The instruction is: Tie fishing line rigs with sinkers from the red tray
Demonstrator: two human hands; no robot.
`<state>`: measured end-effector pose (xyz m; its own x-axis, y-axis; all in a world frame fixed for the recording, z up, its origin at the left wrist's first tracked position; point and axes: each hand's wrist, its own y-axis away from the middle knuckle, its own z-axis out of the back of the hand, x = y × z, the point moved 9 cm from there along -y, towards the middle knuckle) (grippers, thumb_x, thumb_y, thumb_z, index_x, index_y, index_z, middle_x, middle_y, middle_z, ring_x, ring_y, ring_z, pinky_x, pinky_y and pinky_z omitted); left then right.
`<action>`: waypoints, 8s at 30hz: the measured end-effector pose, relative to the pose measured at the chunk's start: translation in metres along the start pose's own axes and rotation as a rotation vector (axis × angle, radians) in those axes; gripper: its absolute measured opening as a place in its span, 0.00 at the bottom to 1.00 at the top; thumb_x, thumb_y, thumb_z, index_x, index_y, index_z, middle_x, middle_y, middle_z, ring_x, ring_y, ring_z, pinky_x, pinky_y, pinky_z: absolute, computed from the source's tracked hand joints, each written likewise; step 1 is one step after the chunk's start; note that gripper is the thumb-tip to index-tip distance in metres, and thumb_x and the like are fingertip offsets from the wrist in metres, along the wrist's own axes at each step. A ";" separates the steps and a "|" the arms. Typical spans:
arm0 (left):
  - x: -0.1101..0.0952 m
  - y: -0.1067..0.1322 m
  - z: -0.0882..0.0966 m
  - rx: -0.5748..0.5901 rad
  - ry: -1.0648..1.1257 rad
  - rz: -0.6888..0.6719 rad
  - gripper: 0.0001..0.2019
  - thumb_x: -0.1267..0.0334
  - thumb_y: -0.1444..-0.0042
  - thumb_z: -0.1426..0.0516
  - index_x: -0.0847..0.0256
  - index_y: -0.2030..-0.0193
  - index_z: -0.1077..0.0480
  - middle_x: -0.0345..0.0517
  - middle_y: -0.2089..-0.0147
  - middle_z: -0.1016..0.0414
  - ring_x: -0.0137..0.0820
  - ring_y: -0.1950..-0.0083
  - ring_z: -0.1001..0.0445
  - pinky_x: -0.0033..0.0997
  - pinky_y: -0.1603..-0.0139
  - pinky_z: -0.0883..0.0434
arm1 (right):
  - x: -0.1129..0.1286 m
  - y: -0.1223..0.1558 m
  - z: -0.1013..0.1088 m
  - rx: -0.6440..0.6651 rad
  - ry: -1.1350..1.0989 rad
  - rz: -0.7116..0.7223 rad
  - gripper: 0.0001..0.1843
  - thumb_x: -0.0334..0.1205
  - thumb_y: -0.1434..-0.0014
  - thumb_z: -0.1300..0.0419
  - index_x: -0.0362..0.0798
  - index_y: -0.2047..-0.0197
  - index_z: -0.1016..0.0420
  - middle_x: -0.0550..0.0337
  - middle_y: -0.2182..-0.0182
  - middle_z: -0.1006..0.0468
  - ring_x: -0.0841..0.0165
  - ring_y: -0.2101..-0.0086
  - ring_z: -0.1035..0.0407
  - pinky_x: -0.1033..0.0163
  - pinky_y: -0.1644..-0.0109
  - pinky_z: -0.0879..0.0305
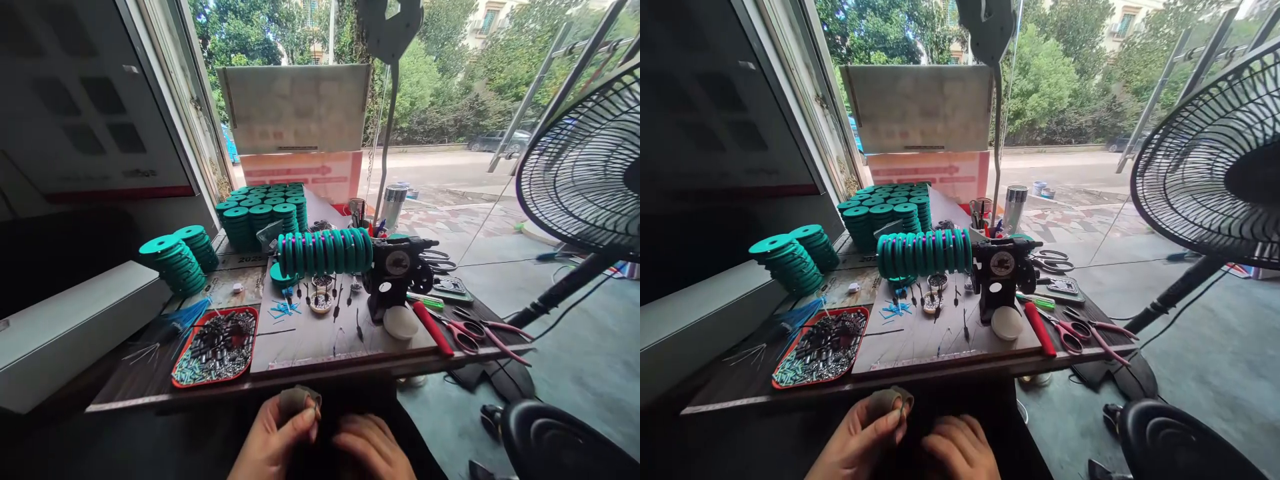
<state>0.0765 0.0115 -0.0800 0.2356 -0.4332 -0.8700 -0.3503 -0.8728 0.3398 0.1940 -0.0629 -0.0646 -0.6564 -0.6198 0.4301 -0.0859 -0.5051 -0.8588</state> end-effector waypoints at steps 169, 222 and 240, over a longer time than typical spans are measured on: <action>-0.019 0.018 0.003 -0.077 -0.121 -0.216 0.10 0.58 0.52 0.40 0.62 0.76 0.32 0.40 0.72 0.33 0.30 0.66 0.35 0.26 0.61 0.35 | 0.000 -0.081 -0.080 0.985 -0.180 -0.111 0.10 0.36 0.40 0.56 0.45 0.72 0.39 0.67 0.82 0.40 0.79 0.81 0.54 0.72 0.73 0.57; 0.026 0.003 -0.008 0.002 -0.028 0.035 0.11 0.60 0.62 0.34 0.64 0.79 0.29 0.39 0.76 0.32 0.25 0.71 0.38 0.22 0.67 0.38 | -0.040 0.058 -0.073 0.592 -1.240 -1.574 0.23 0.50 0.59 0.35 0.46 0.75 0.45 0.74 0.87 0.44 0.85 0.87 0.53 0.76 0.82 0.61; -0.008 -0.002 -0.018 -0.085 -0.614 -0.209 0.08 0.64 0.55 0.41 0.61 0.81 0.34 0.40 0.72 0.34 0.30 0.68 0.37 0.26 0.66 0.40 | -0.003 -0.020 -0.034 0.831 -0.273 -0.308 0.11 0.30 0.51 0.45 0.45 0.80 0.45 0.67 0.85 0.48 0.75 0.79 0.62 0.66 0.72 0.62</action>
<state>0.0918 0.0131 -0.0670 -0.2780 -0.0673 -0.9582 -0.2744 -0.9504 0.1463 0.1723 -0.0307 -0.0576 -0.4853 -0.4538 0.7474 0.4069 -0.8738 -0.2663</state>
